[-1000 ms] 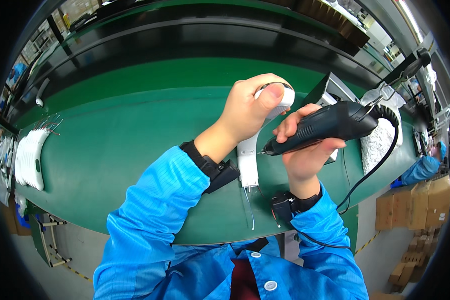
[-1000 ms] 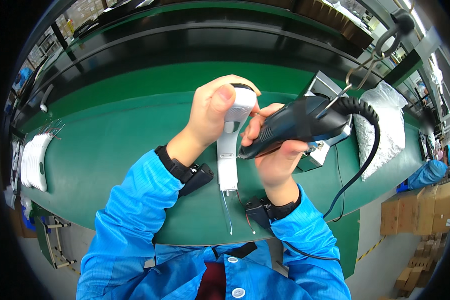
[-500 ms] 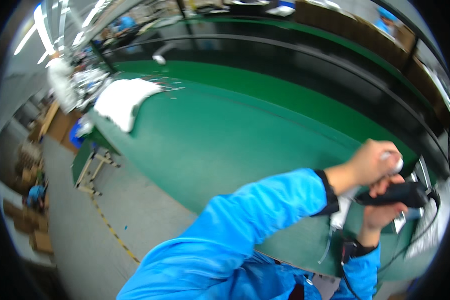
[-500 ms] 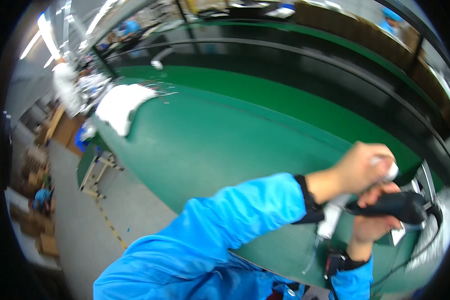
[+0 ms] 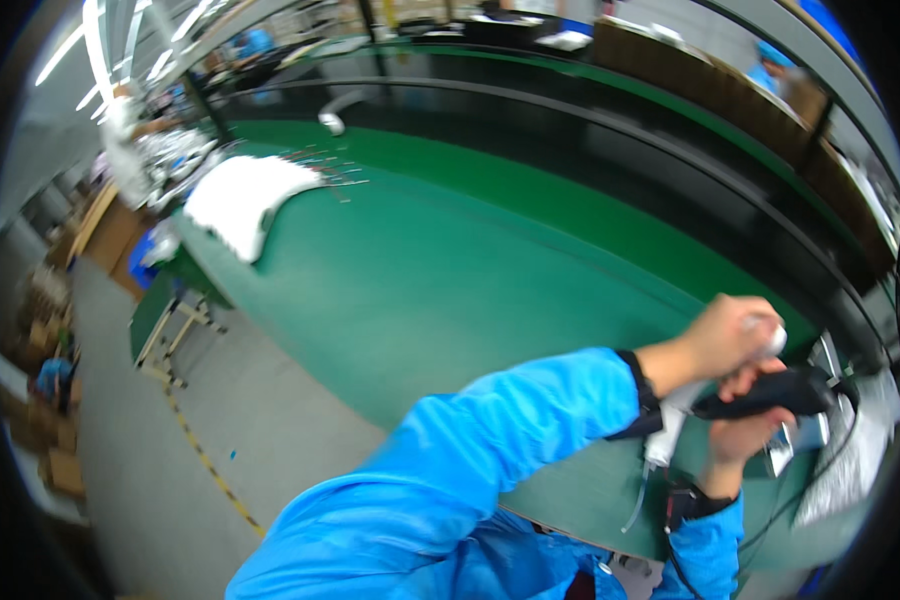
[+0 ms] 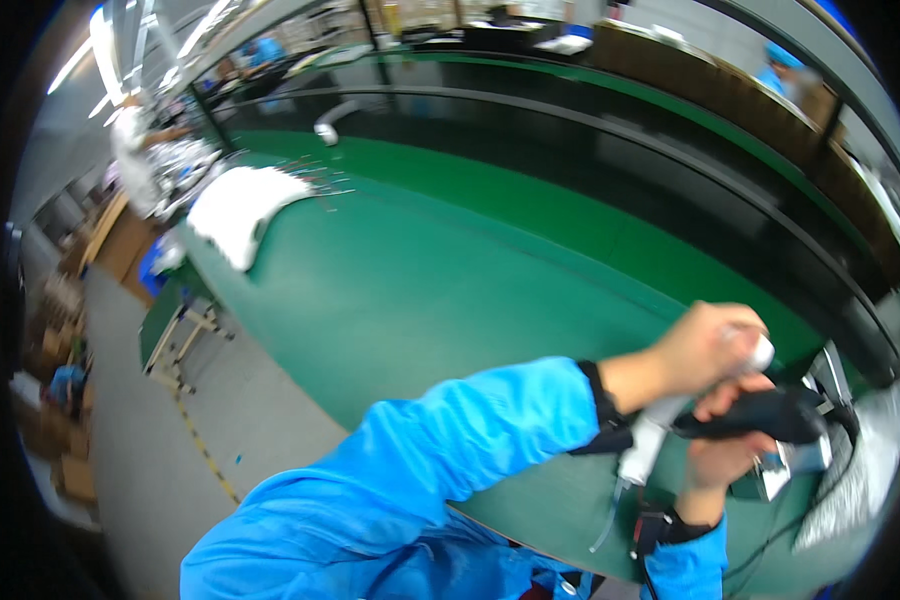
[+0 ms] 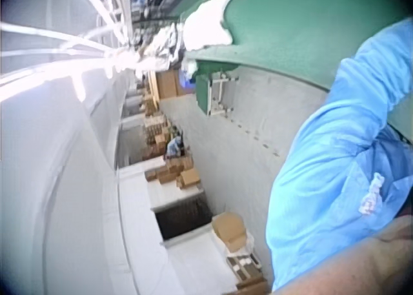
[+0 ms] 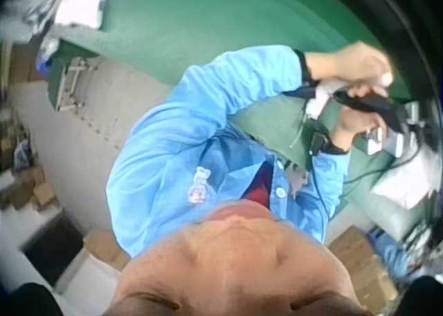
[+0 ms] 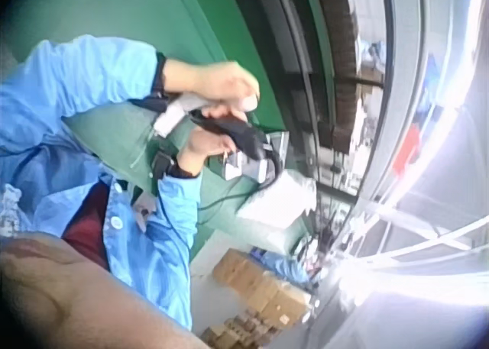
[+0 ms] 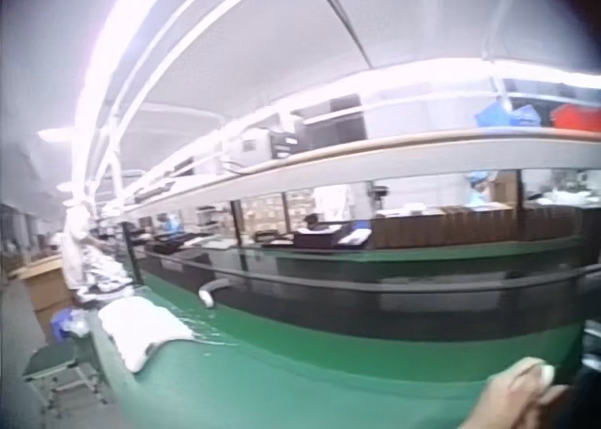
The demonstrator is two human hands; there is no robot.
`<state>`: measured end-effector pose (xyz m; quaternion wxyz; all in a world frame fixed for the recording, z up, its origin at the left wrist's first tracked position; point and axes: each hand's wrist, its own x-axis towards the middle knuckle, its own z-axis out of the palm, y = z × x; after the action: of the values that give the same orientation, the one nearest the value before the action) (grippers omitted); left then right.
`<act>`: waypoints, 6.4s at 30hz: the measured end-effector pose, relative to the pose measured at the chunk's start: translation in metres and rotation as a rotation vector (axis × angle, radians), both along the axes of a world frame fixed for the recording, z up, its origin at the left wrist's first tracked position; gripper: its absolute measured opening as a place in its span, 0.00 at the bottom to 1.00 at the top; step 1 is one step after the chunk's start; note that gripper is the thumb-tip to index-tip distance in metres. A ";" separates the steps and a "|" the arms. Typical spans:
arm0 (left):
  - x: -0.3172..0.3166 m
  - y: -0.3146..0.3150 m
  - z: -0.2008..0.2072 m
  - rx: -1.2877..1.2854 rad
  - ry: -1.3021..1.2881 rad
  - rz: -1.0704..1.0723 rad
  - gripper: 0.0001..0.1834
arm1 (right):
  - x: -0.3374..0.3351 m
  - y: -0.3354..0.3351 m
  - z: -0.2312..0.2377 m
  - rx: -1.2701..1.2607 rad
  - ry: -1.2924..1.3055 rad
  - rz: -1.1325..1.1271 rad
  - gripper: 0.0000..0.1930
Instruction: The recorder uses an electric screwdriver to assemble small plastic housing components on an assembly line.
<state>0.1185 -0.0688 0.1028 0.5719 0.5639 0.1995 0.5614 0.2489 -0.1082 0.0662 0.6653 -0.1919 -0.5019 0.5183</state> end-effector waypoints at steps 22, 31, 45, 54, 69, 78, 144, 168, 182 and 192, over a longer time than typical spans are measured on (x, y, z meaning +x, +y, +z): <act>-0.001 0.009 -0.005 0.223 0.070 0.132 0.36 | -0.009 -0.009 0.015 0.019 -0.128 -0.095 0.49; 0.001 0.011 -0.009 0.060 0.060 0.070 0.32 | -0.015 -0.001 0.004 -0.022 -0.179 -0.095 0.48; 0.001 0.012 -0.010 0.097 0.070 0.068 0.32 | -0.013 0.001 0.000 0.005 -0.150 -0.066 0.45; 0.004 0.012 -0.010 0.150 0.009 0.125 0.35 | 0.076 -0.009 0.058 0.095 -0.013 -0.351 0.44; -0.001 0.009 -0.008 0.148 0.043 0.135 0.36 | 0.083 0.008 0.062 0.004 -0.394 -0.367 0.35; 0.000 0.012 -0.008 0.099 -0.060 0.082 0.26 | -0.008 -0.014 0.030 -0.013 -0.098 -0.058 0.48; -0.301 0.108 -0.019 0.046 1.046 1.597 0.22 | 0.040 -0.006 0.015 0.009 -0.087 -0.258 0.45; -0.031 0.037 0.008 -0.426 0.773 0.216 0.29 | 0.109 -0.029 0.040 0.109 -0.083 -0.461 0.43; 0.009 0.014 0.021 0.077 0.656 0.172 0.18 | 0.116 -0.015 0.075 0.087 0.046 -0.409 0.41; 0.020 -0.001 0.014 0.103 0.213 0.003 0.18 | 0.103 0.012 0.071 0.098 -0.192 -0.453 0.38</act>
<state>0.1389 -0.0699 0.1167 0.5168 0.6487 0.2308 0.5088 0.3521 -0.0967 0.1368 0.7223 -0.3153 -0.5314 0.3105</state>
